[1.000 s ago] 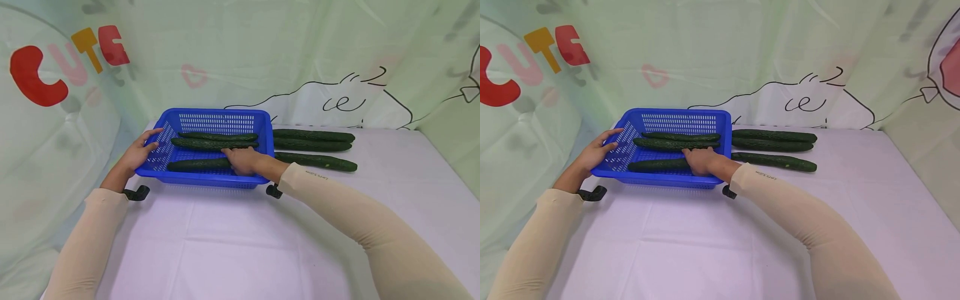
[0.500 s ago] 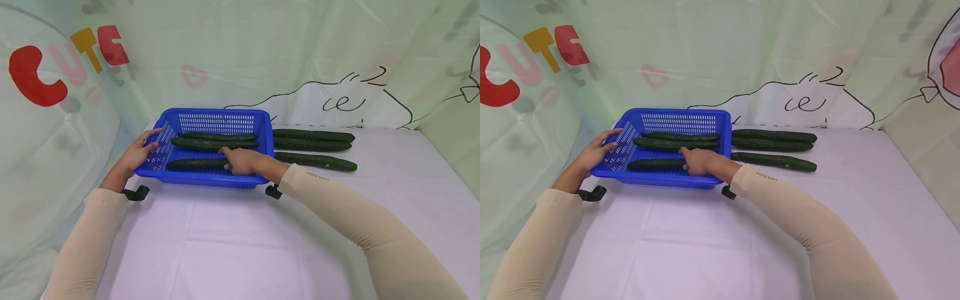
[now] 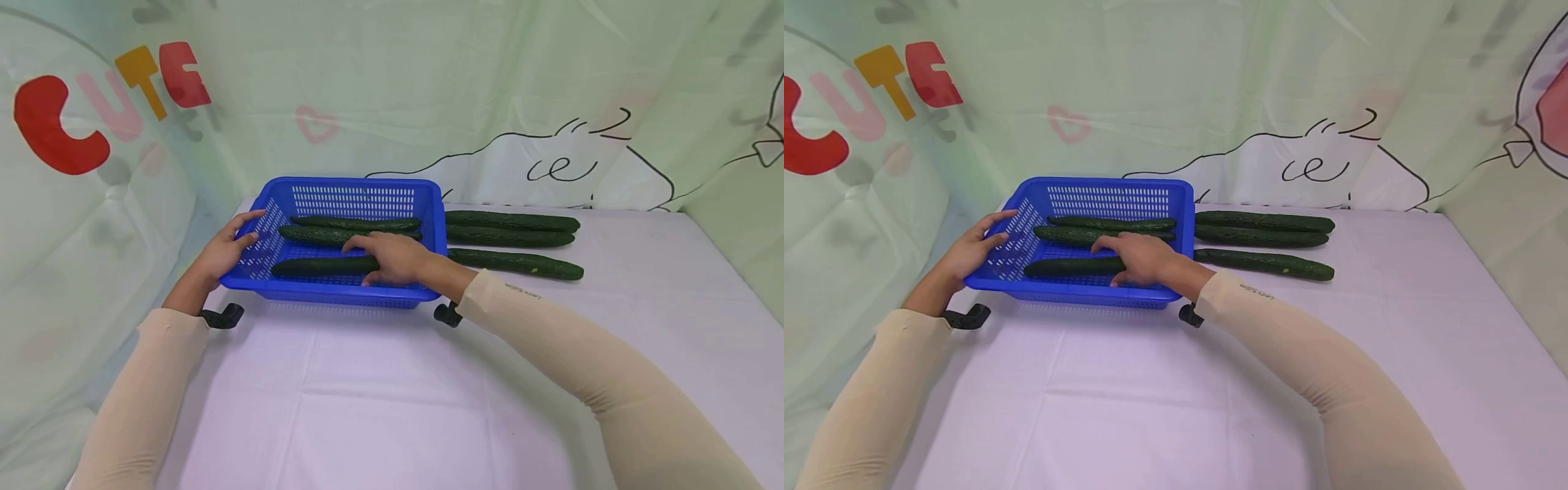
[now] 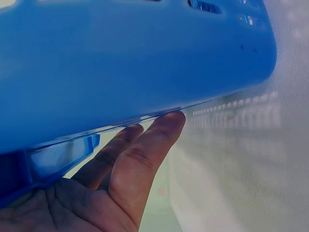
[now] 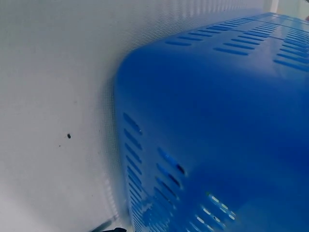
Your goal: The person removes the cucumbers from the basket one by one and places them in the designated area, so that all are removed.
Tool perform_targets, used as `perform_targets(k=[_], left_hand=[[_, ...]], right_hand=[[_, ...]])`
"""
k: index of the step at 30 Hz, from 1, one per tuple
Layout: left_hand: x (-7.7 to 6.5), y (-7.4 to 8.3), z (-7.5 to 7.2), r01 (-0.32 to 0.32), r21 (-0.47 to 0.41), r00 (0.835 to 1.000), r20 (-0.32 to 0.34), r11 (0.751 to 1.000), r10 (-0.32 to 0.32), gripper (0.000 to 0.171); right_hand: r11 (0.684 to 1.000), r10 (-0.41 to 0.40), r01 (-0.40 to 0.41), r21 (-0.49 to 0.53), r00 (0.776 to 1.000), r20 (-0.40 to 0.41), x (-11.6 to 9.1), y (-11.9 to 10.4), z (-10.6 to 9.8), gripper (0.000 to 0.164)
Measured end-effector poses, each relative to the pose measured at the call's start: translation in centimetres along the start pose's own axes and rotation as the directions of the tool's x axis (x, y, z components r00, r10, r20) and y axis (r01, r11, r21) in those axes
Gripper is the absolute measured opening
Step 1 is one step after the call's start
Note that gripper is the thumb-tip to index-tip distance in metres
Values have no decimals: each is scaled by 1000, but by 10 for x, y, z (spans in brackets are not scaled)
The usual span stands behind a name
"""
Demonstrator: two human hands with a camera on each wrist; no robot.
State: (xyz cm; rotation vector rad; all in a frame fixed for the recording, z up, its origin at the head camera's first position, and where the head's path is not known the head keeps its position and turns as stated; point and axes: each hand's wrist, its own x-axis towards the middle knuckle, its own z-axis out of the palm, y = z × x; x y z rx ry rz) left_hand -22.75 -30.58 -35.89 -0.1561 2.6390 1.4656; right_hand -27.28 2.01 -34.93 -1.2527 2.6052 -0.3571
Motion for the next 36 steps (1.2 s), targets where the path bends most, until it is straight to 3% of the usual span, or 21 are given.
perform_targets(k=[6,15,22,26,30,36], left_hand=[[-1,-2,-1,6,-1,1000,-5,1000,-6,52],[-1,-3,-2,0,-9,1000,-3,1000,0,52],[1,-2,-1,8,-8,1000,-2,1000,-8,53],[1,-2,-1,8,-4,1000,1,1000,-8,53],[0,-1,-1,5,6,1000,-1,1000,-5,53],[-1,1,-1,1,15,1000,-10,1000,-1,52]], right_hand=[[998,-51,48,-37,996,-75,-1,-1,0,48],[989,-65,44,-141,987,-150,-3,-3,-1,44],[929,-154,44,-368,949,-276,-7,-4,2,39],[900,-159,4,-436,934,-319,-8,-5,2,38],[903,-120,-47,-428,927,-355,-8,-6,1,37],[931,-64,-104,-349,896,-439,-12,-5,-1,36]])
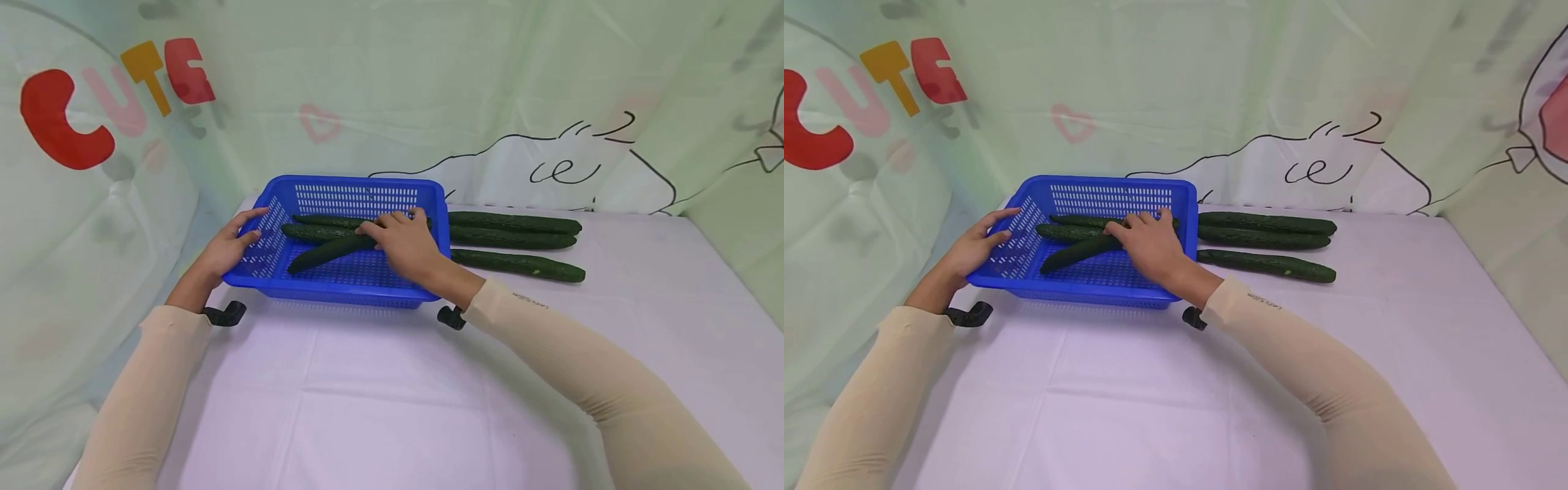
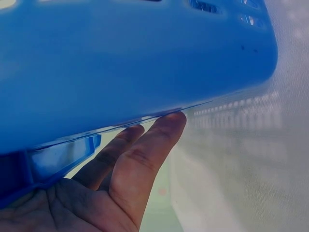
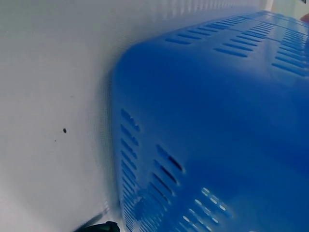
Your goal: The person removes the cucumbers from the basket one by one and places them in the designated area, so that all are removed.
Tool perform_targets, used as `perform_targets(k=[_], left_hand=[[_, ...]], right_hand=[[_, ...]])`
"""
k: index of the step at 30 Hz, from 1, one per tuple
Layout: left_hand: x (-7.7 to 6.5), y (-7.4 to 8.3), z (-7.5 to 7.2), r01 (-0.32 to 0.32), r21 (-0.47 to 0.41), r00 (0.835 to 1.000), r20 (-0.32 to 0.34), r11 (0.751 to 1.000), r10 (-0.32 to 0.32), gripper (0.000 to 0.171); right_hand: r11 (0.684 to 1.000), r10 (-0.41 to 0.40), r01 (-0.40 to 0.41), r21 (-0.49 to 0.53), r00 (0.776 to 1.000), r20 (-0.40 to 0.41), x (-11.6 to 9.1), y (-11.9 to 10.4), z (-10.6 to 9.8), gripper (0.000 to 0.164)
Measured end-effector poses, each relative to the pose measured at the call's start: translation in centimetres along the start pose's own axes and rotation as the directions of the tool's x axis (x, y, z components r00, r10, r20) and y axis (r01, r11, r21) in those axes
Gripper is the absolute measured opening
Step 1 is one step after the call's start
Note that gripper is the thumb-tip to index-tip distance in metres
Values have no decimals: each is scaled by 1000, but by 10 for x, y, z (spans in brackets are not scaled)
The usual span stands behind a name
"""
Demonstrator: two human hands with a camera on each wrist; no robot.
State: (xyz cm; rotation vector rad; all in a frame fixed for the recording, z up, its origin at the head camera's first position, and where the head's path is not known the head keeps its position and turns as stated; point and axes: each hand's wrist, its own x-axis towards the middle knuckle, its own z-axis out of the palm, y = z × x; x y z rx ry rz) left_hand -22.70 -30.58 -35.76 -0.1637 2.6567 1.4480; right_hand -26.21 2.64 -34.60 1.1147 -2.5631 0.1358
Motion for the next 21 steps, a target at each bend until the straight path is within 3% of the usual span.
perform_targets(k=[8,12,21], left_hand=[[2,0,0,9,-13,1000,1,1000,-9,52],[2,1,1,16,-13,1000,1,1000,-16,53],[0,2,0,15,-5,1000,-4,1000,-15,52]], right_hand=[[995,82,-79,68,996,-39,-2,3,-2,50],[988,115,-106,116,991,-75,-2,5,-2,50],[966,150,-103,235,970,-192,-1,13,-8,51]])
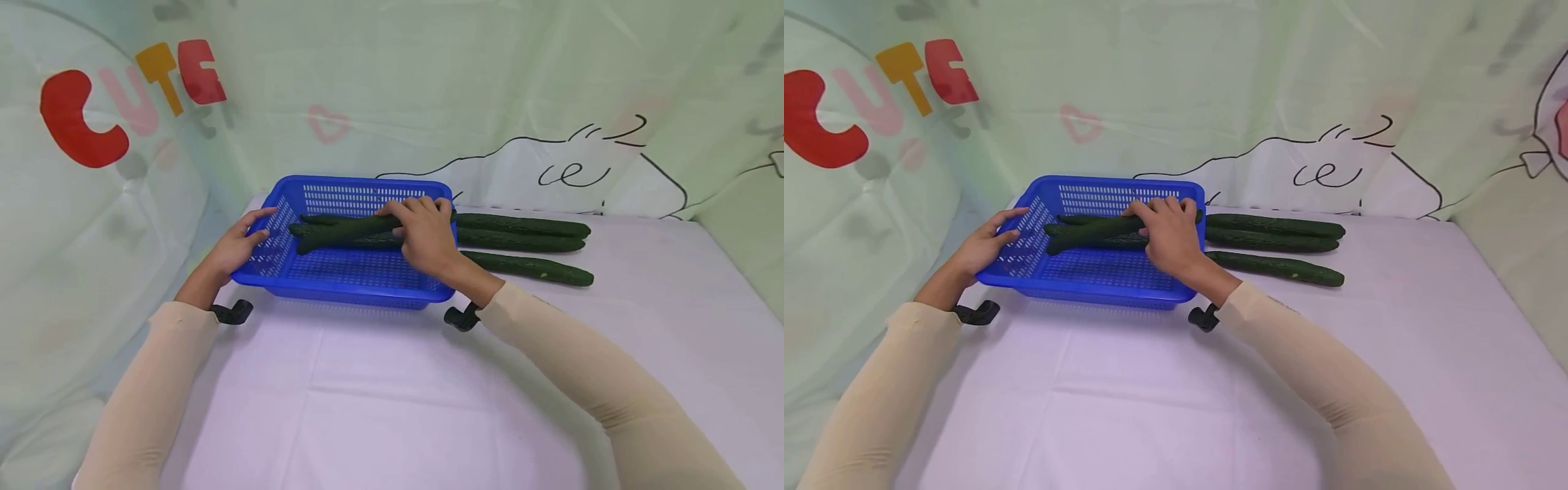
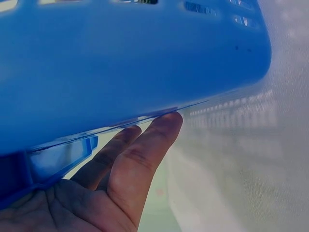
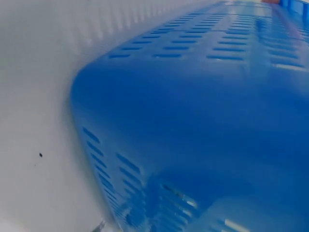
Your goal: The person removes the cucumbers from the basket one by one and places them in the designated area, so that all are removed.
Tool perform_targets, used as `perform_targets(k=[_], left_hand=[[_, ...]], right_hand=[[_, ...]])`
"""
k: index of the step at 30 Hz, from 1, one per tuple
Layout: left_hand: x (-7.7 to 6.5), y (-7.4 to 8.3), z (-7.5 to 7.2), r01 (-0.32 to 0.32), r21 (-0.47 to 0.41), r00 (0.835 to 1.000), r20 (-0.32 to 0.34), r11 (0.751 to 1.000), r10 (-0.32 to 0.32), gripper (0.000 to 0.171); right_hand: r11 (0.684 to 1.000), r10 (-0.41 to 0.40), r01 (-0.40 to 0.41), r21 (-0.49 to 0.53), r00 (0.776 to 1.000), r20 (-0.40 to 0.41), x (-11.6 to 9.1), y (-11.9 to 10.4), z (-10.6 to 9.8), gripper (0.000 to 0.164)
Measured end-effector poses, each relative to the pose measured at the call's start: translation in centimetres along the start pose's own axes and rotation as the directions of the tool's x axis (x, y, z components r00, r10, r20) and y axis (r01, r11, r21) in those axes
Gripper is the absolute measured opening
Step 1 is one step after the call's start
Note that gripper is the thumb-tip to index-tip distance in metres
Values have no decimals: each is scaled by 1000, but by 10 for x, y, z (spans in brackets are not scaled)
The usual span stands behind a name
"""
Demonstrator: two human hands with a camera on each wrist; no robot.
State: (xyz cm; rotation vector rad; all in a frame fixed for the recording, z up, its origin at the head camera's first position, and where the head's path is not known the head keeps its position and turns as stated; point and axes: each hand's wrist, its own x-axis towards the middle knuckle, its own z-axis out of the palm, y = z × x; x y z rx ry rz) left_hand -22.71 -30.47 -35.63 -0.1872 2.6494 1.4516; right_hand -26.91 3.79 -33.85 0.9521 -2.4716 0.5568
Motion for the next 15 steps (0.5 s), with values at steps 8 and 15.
perform_targets(k=[8,15], left_hand=[[3,3,3,-11,0,1000,7,1000,11,51],[5,-2,1,8,-16,1000,22,1000,-7,53]], right_hand=[[997,39,-37,68,999,-30,-13,16,-29,35],[993,86,-85,88,996,-14,-38,29,-61,32]])
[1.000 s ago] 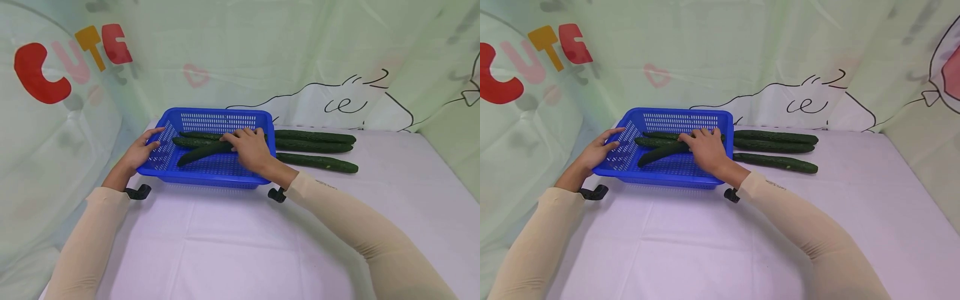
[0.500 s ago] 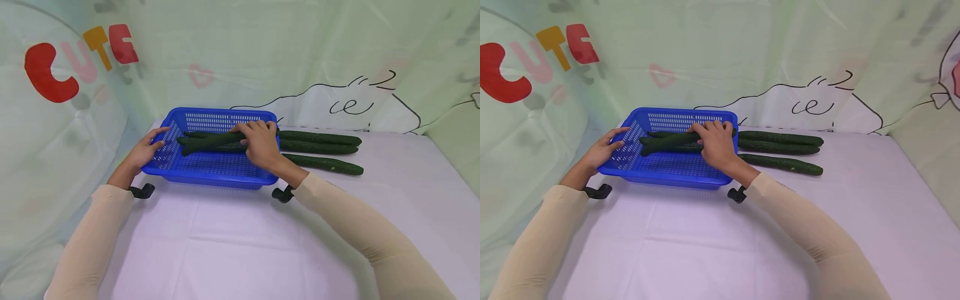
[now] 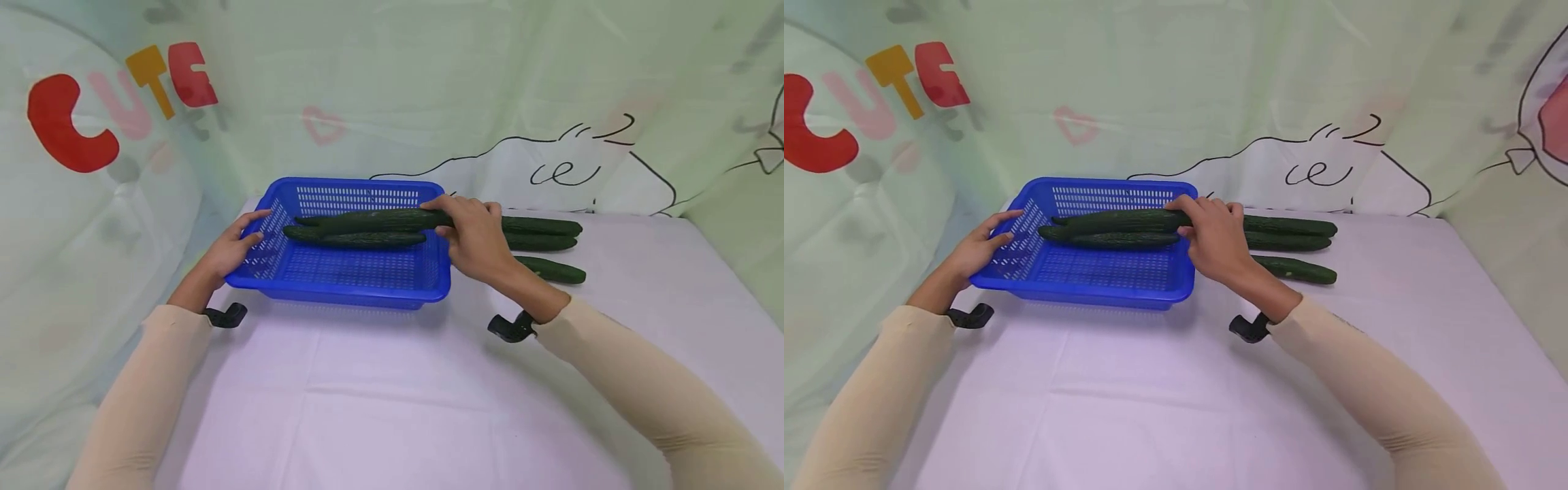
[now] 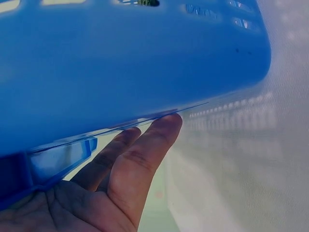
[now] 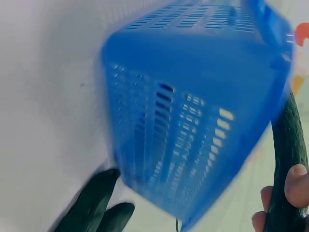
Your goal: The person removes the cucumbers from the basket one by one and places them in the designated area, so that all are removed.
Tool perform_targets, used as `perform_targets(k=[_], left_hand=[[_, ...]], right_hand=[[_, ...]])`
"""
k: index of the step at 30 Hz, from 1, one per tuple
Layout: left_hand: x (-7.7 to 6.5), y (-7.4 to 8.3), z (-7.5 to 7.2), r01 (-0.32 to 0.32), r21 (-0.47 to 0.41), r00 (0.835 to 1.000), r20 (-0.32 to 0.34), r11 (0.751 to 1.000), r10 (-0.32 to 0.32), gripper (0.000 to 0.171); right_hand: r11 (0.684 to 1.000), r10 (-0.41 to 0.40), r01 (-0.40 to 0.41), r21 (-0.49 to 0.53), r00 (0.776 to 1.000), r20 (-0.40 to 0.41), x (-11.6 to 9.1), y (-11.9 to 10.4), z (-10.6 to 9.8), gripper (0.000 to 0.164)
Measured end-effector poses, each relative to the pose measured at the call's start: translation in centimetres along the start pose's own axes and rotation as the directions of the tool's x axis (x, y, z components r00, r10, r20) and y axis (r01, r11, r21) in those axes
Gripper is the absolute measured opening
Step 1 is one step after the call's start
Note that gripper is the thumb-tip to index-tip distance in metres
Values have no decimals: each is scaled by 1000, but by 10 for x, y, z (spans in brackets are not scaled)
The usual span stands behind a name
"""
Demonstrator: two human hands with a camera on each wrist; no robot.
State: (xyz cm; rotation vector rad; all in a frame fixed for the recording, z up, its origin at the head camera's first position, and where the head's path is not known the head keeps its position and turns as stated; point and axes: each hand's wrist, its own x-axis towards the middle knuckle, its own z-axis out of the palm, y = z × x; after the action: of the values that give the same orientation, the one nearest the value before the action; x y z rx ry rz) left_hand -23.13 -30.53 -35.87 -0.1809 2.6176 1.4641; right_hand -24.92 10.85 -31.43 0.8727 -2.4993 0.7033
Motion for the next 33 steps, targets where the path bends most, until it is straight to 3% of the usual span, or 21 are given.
perform_targets(k=[6,14,20,29,33], left_hand=[[-2,-1,1,2,-2,1000,-5,1000,-2,53],[-5,2,2,0,8,1000,-6,1000,0,52],[-6,2,1,4,9,1000,-6,1000,-4,52],[-4,-1,2,5,21,1000,-16,1000,-4,51],[-3,-2,1,3,26,1000,-16,1000,-3,51]], right_hand=[[999,42,-42,-4,999,-14,-31,14,-30,37],[996,28,-31,-78,998,-50,-78,44,-71,42],[984,146,-143,-105,989,24,-110,69,-94,43],[956,271,-264,-131,962,41,-139,97,-103,41],[943,319,-306,-129,943,94,-144,104,-100,39]])
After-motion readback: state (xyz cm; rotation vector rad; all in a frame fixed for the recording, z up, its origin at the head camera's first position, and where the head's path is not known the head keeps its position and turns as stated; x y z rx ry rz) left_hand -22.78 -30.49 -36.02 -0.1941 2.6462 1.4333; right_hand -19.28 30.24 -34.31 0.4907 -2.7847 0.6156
